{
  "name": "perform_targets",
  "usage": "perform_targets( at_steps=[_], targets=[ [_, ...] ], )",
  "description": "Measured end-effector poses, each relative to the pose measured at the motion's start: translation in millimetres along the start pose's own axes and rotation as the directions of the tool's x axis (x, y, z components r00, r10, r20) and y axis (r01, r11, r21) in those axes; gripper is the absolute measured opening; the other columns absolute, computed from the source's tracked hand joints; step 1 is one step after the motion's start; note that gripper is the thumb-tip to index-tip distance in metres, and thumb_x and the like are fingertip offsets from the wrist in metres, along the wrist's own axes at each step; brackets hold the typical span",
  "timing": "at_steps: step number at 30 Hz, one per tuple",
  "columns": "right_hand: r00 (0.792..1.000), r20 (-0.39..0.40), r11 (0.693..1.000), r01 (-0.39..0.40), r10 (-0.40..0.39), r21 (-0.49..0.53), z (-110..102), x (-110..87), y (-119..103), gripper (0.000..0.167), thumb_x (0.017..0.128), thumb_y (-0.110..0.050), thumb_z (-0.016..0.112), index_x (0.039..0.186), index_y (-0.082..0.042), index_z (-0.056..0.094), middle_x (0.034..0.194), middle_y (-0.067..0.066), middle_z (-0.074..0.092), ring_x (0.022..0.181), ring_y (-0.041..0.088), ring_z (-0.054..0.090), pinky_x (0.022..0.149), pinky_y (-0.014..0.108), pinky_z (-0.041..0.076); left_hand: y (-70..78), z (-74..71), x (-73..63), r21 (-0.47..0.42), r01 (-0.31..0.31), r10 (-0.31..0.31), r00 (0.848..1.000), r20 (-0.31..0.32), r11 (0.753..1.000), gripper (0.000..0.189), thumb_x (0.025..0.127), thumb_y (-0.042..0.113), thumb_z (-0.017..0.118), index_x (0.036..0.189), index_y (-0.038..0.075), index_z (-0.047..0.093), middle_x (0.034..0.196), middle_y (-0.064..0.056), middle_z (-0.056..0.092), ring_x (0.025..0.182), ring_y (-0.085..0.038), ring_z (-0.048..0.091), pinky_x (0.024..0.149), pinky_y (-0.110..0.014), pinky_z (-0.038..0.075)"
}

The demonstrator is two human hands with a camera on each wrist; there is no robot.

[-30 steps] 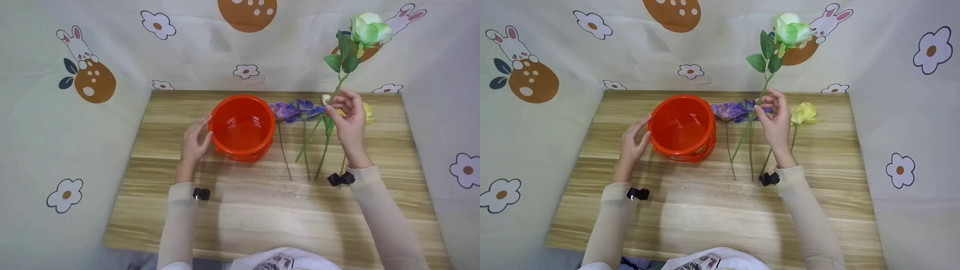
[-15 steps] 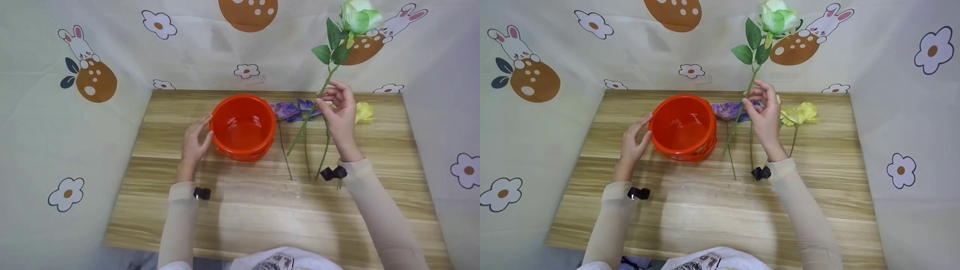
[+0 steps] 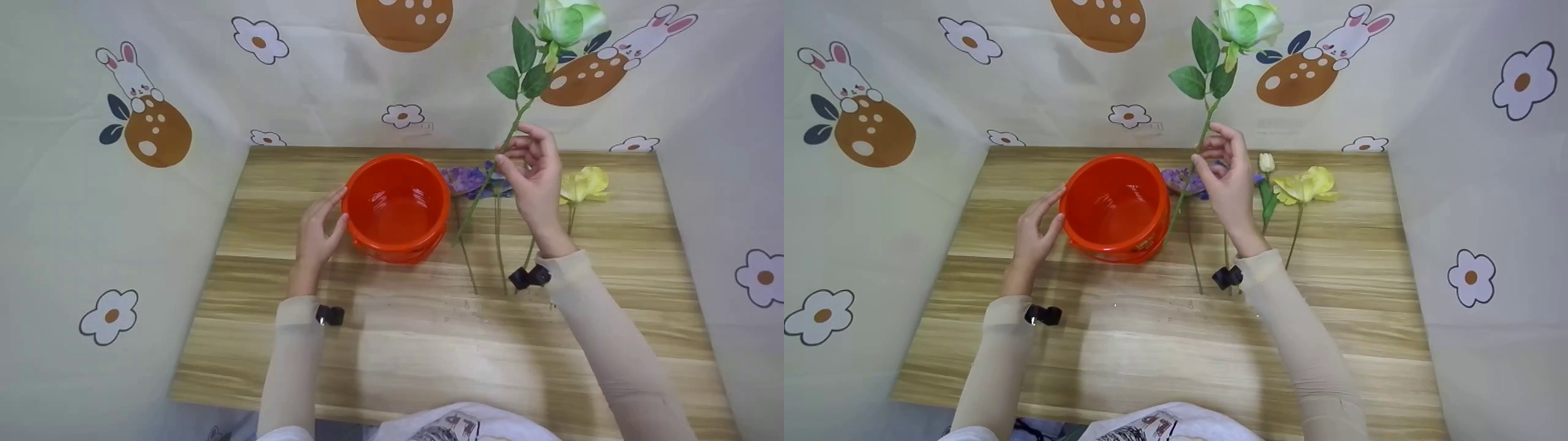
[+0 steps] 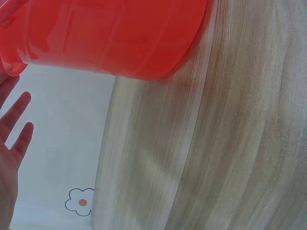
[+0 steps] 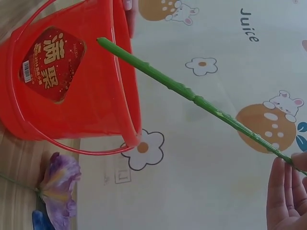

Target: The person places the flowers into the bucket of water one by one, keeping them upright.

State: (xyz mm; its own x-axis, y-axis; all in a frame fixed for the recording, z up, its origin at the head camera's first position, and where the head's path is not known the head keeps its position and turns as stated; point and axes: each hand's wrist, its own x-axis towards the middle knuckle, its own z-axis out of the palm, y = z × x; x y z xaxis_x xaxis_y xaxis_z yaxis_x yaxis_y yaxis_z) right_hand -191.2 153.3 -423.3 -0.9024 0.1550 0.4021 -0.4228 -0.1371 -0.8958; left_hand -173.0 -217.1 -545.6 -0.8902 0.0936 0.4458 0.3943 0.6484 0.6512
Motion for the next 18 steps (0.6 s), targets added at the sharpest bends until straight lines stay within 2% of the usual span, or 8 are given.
perform_targets(
  at_steps=[10,18],
  targets=[
    [1.0,0.002,1.0,0.025,-0.024,-0.003,20.9,0.1,-0.6,0.043,0.086,0.007,0.068,0.126,-0.005,0.053,0.099,0.007,0.065,0.088,0.016,0.065,0.068,0.021,0.058,-1.1,0.7,1.2,-0.017,-0.002,0.002,1.0,0.001,1.0,0.046,0.095,0.025,0.061,0.14,0.019,0.059,0.142,-0.008,0.061,0.134,-0.028,0.055,0.116,-0.048,0.039],
    [0.999,-0.023,0.999,0.046,-0.046,-0.003,40.0,-3.1,2.8,0.043,0.089,0.003,0.068,0.127,-0.004,0.048,0.103,0.016,0.062,0.094,0.022,0.064,0.076,0.026,0.06,1.1,0.8,-0.1,0.001,0.026,-0.026,1.0,0.009,1.0,0.046,0.095,0.027,0.061,0.141,0.023,0.058,0.144,-0.001,0.059,0.135,-0.023,0.054,0.116,-0.045,0.039]
  ],
)
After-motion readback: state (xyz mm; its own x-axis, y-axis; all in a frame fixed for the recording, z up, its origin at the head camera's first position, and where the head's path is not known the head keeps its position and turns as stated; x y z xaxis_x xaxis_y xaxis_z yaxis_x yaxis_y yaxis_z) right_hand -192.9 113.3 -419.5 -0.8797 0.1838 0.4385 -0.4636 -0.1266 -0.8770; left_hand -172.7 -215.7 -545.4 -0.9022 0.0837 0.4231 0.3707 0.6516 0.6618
